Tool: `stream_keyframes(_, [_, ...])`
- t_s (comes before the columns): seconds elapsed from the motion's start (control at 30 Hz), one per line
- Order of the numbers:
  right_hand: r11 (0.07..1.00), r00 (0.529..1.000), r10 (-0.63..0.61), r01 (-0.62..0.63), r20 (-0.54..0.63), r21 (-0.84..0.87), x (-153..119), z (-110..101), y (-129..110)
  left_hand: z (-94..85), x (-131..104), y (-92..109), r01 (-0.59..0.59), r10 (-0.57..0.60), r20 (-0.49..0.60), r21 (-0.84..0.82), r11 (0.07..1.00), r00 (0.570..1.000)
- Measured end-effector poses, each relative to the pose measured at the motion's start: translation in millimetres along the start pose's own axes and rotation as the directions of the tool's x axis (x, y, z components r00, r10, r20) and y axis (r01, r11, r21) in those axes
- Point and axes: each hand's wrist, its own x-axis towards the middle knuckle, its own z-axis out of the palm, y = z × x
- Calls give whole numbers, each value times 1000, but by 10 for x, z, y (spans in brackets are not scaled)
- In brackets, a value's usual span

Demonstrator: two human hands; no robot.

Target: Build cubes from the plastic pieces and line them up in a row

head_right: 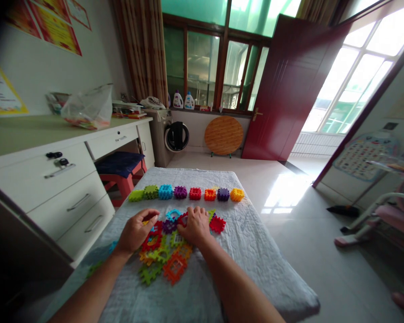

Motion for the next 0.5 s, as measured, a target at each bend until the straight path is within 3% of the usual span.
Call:
stream_keyframes(0.27, [997,999,17,-19,33,69,164,-45,70,2,5,-19,-15,15,0,0,1000,1000])
stream_keyframes(0.5, [992,992,-37,52,-122,115,818,-414,361,11,-20,-33,15,-15,20,-6,1000,1000])
